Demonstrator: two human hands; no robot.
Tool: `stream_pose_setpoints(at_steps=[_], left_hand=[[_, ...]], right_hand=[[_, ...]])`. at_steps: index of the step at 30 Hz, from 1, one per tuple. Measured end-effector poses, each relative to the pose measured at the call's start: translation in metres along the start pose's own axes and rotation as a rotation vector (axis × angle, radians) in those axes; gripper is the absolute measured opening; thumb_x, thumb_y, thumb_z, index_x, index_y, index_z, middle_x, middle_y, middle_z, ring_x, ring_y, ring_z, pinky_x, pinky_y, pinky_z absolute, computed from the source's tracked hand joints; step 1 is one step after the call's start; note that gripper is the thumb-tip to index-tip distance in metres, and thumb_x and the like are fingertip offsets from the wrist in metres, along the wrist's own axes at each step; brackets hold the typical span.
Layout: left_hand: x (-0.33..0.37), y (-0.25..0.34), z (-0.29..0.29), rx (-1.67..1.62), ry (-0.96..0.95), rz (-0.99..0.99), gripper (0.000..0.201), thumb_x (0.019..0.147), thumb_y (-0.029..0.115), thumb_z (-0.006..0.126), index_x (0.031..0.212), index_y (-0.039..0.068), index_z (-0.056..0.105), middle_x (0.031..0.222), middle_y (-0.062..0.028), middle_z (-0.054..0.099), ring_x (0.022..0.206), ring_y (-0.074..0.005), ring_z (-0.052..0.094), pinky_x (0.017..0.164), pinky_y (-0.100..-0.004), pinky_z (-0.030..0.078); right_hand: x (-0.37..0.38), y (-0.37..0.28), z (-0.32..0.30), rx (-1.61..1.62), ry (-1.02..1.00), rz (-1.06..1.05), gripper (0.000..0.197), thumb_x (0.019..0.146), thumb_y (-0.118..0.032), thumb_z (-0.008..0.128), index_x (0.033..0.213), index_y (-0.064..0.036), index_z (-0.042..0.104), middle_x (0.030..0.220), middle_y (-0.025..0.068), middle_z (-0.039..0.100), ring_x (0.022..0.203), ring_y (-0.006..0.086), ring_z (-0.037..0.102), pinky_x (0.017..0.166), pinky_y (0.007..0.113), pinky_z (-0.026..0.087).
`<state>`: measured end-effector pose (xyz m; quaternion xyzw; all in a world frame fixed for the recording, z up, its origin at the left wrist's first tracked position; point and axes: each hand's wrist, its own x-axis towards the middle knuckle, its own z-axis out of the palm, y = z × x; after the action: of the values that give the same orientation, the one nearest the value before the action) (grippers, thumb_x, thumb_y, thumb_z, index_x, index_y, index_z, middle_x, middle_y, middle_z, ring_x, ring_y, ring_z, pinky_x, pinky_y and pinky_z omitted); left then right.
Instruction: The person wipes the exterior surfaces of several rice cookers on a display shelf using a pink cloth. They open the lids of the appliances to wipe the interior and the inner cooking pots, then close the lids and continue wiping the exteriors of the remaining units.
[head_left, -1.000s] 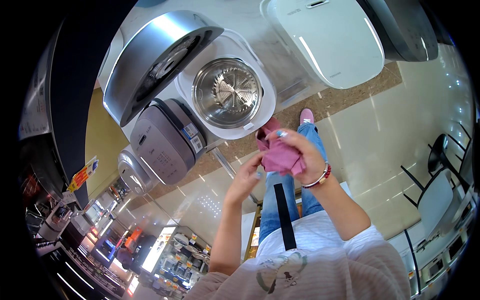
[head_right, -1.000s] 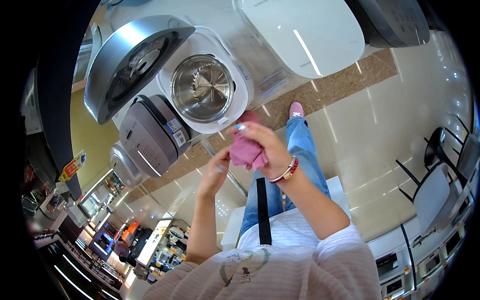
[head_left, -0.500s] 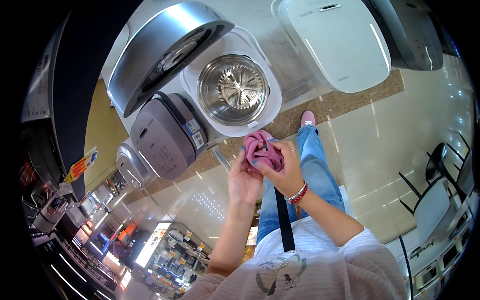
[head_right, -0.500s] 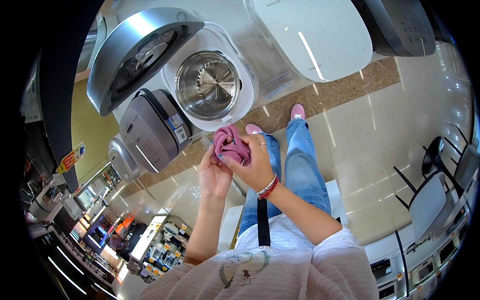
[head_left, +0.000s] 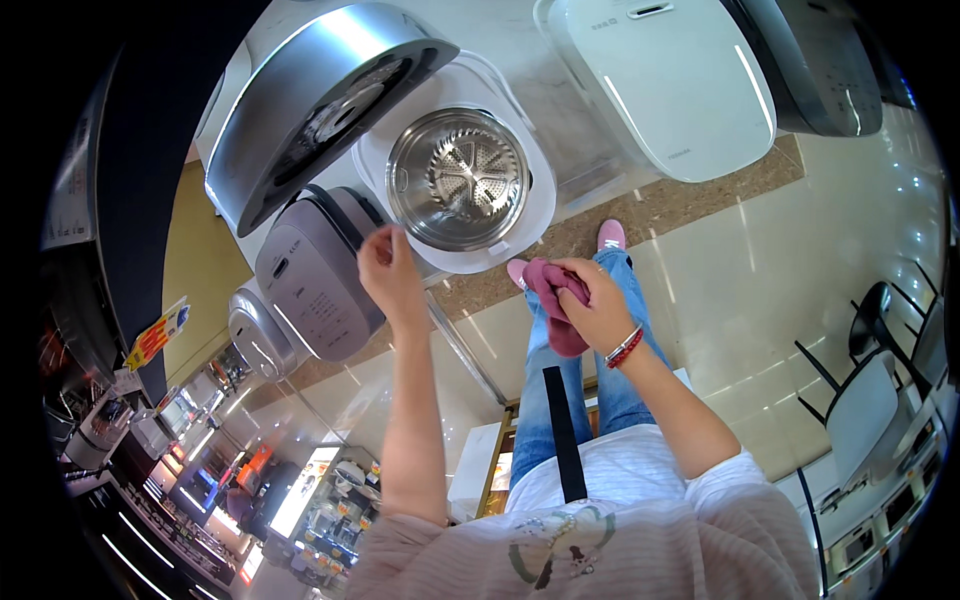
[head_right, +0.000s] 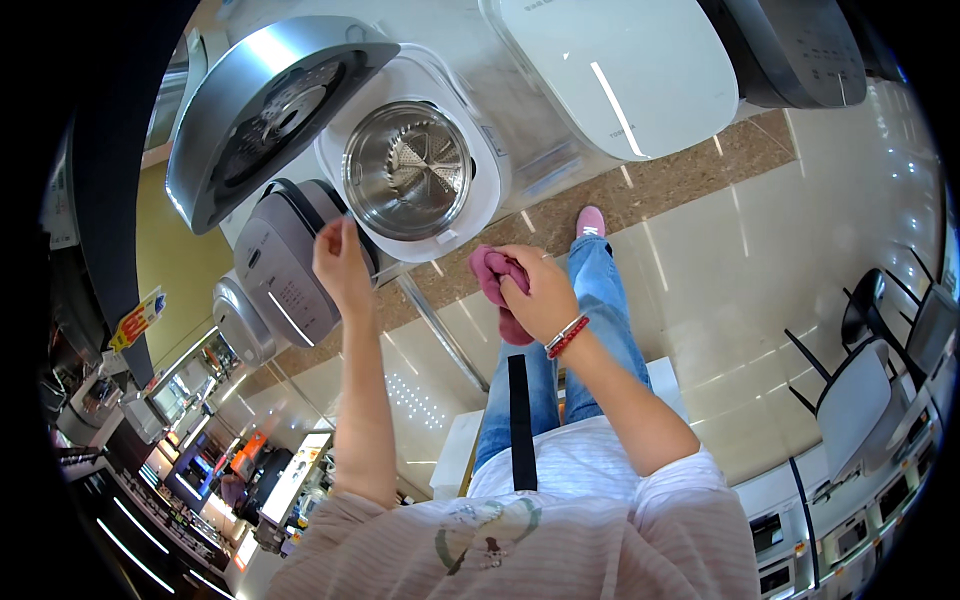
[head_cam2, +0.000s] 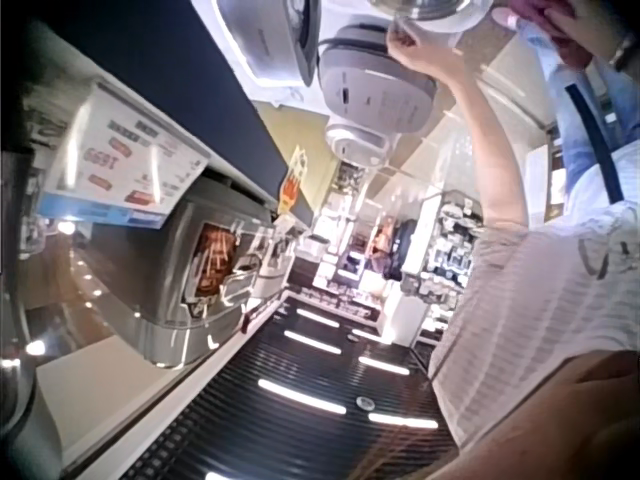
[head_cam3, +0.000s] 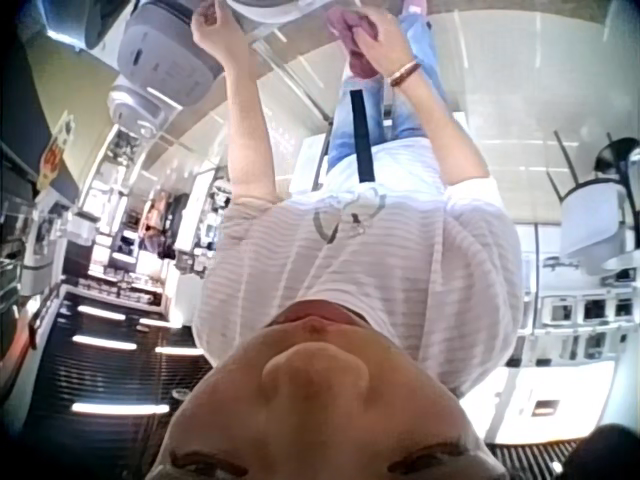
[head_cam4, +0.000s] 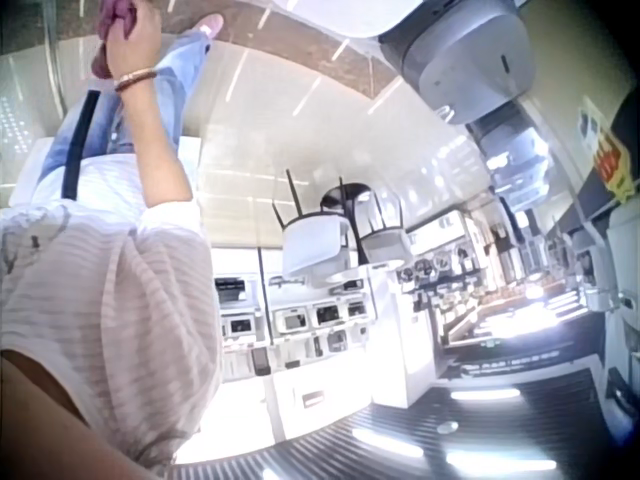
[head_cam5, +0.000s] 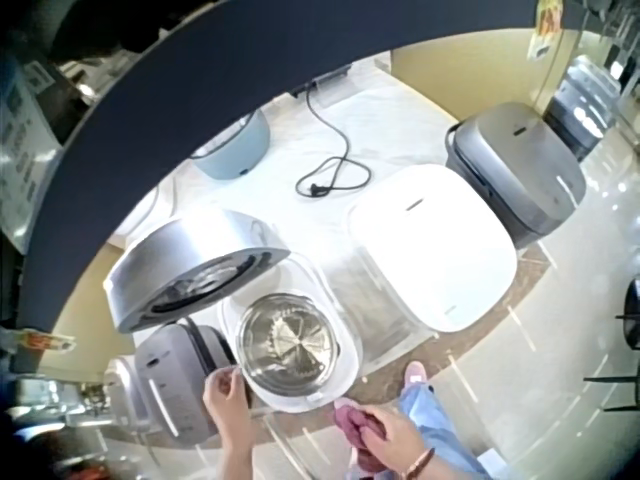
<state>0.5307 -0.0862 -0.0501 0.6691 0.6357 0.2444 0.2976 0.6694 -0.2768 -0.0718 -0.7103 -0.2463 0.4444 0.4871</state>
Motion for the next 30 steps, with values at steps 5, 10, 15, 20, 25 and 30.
stream_pose_setpoints(at_steps=[5, 10, 15, 20, 25, 30], left_hand=[[0.054, -0.008, 0.02, 0.559, 0.035, 0.47, 0.037, 0.075, 0.024, 0.067, 0.097, -0.002, 0.053, 0.086, -0.0131, 0.054, 0.073, -0.0262, 0.054, 0.065, -0.0327, 0.044], [0.068, -0.004, 0.027, 0.595, -0.145, 0.465, 0.033, 0.078, 0.024, 0.062, 0.097, 0.0, 0.049, 0.091, -0.0183, 0.055, 0.081, -0.0363, 0.056, 0.066, -0.0418, 0.044], [0.067, -0.007, 0.023, 0.618, -0.213, 0.472, 0.021, 0.082, 0.018, 0.057, 0.092, 0.001, 0.05, 0.085, -0.0179, 0.056, 0.075, -0.0364, 0.056, 0.064, -0.0416, 0.044], [0.068, -0.011, 0.022, 0.63, -0.145, 0.564, 0.022, 0.082, 0.02, 0.059, 0.091, 0.002, 0.05, 0.087, -0.0163, 0.055, 0.076, -0.0349, 0.055, 0.064, -0.0406, 0.044], [0.068, -0.007, 0.019, 0.612, -0.155, 0.45, 0.027, 0.079, 0.023, 0.062, 0.092, 0.003, 0.048, 0.09, -0.0143, 0.055, 0.08, -0.0338, 0.055, 0.066, -0.0403, 0.044], [0.065, -0.001, 0.02, 0.668, -0.098, 0.532, 0.031, 0.08, 0.029, 0.06, 0.09, 0.003, 0.045, 0.089, -0.0155, 0.057, 0.082, -0.0338, 0.057, 0.067, -0.0404, 0.046]], right_hand=[[0.001, -0.006, -0.004, -0.065, -0.044, 0.031, 0.029, 0.073, -0.011, 0.055, 0.1, -0.0027, 0.058, 0.098, 0.0177, 0.059, 0.089, 0.0325, 0.056, 0.079, 0.036, 0.045], [-0.009, 0.003, -0.002, -0.096, -0.062, 0.061, 0.029, 0.072, -0.012, 0.056, 0.1, -0.003, 0.058, 0.094, 0.0171, 0.059, 0.088, 0.0326, 0.056, 0.079, 0.036, 0.046], [-0.012, 0.016, -0.007, -0.061, -0.07, 0.088, 0.03, 0.073, -0.012, 0.057, 0.101, -0.0037, 0.058, 0.095, 0.017, 0.058, 0.088, 0.0326, 0.056, 0.079, 0.037, 0.045], [-0.012, 0.011, -0.009, -0.108, -0.053, 0.091, 0.029, 0.074, -0.014, 0.057, 0.1, -0.0043, 0.058, 0.093, 0.0167, 0.058, 0.086, 0.0324, 0.056, 0.078, 0.037, 0.045], [-0.006, -0.001, -0.01, -0.205, -0.027, 0.063, 0.023, 0.078, -0.026, 0.057, 0.083, -0.0039, 0.062, 0.076, 0.0159, 0.06, 0.071, 0.0329, 0.058, 0.065, 0.039, 0.047], [0.025, -0.036, -0.012, -0.525, -0.174, 0.107, 0.04, 0.082, -0.038, 0.05, 0.064, -0.0041, 0.063, 0.063, 0.016, 0.06, 0.064, 0.0352, 0.059, 0.06, 0.042, 0.047]])
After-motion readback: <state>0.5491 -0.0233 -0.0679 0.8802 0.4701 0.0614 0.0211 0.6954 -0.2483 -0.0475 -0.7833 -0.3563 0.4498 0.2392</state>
